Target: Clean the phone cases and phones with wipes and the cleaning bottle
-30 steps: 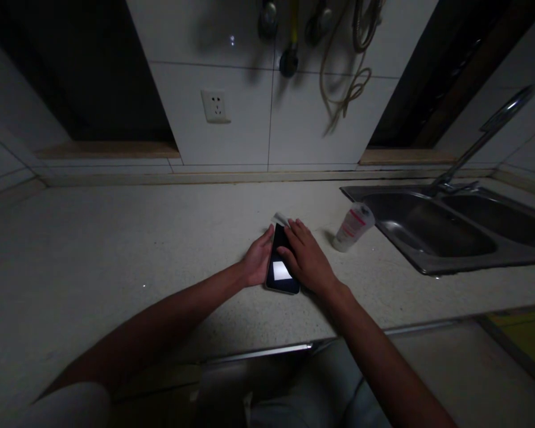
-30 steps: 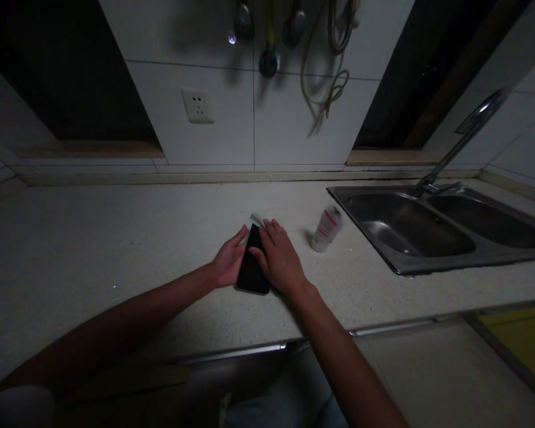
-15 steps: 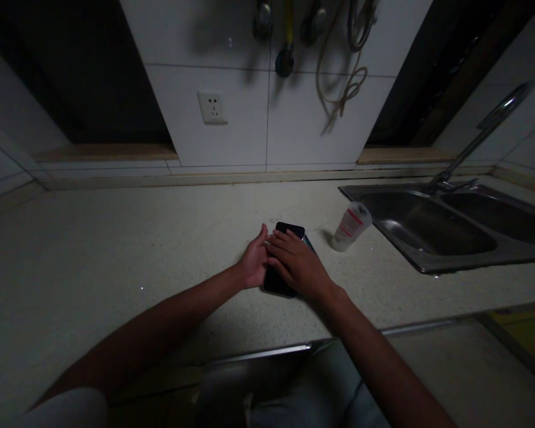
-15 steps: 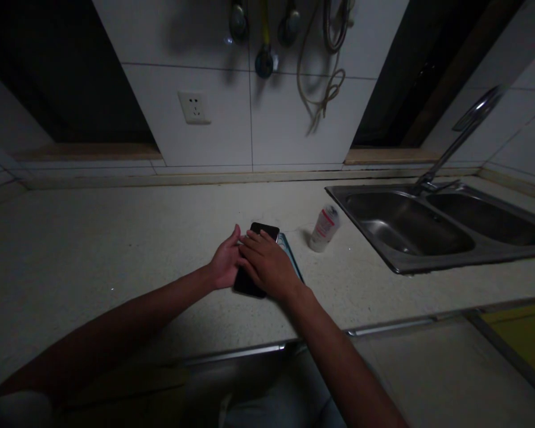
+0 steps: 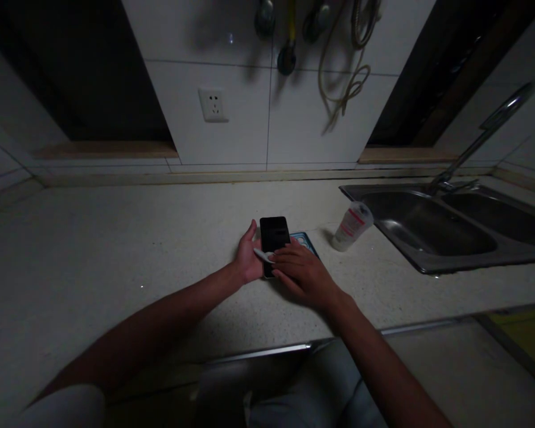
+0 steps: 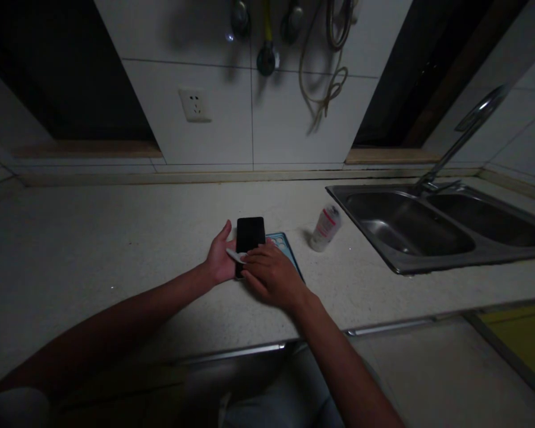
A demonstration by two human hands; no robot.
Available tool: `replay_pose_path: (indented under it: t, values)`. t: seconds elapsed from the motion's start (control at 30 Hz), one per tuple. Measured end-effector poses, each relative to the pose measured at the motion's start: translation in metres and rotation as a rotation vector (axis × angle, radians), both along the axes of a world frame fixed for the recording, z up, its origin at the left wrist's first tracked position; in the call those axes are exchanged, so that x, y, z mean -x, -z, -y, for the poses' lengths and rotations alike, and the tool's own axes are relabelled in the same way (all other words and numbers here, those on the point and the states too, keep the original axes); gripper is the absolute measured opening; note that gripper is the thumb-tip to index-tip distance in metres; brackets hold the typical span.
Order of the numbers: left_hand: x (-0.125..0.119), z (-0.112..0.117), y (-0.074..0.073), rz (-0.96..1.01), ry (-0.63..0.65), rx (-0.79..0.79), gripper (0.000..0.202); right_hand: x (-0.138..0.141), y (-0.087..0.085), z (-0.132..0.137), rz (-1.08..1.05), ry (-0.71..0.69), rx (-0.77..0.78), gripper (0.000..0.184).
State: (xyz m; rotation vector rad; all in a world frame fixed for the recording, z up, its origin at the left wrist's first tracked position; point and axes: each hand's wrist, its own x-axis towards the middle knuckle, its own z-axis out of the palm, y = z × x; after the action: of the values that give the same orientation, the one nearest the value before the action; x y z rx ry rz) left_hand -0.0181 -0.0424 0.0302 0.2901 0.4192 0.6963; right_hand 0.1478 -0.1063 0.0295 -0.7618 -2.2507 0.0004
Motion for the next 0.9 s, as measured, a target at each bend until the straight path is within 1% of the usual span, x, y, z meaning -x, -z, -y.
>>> replay_pose_path:
  t: [0.17, 0.27, 0.43, 0.53, 0.63, 0.7, 0.8, 0.9]
  values:
    - [-0.0006, 0.0013, -0.0043, -0.014, -0.001, -0.018, 0.071, -0.0016, -0.0043, 0.0029, -0.051, -0.036, -0.004, 0.019]
    - [-0.0013, 0.0014, -0.0035, -0.013, 0.010, -0.024, 0.071, -0.0022, -0.0055, 0.0039, -0.057, -0.025, -0.021, 0.020]
    - [-0.0007, -0.0005, 0.0003, -0.009, -0.071, -0.004, 0.068, -0.0040, -0.0037, 0.0046, -0.069, -0.007, -0.029, 0.020]
    - [0.0001, -0.0012, -0.0005, -0.034, -0.124, -0.012, 0.064, -0.0050, -0.0018, 0.0044, -0.082, 0.020, -0.043, 0.016]
    - [-0.0001, -0.0014, -0.0026, -0.058, -0.141, -0.016, 0.062, -0.0054, -0.0008, 0.0040, -0.083, 0.031, -0.065, 0.015]
    - [-0.0009, -0.0013, -0.0032, -0.070, -0.121, -0.010, 0.061, -0.0054, -0.0009, 0.0039, -0.085, 0.039, -0.062, 0.017]
    - [-0.0020, -0.0011, -0.0016, -0.071, -0.052, -0.017, 0.058, -0.0058, -0.0015, 0.0041, -0.117, 0.052, -0.039, 0.021]
    - [-0.0020, -0.0009, 0.0017, -0.080, -0.013, -0.012, 0.049, -0.0072, -0.0020, 0.0043, -0.195, 0.050, -0.008, 0.024]
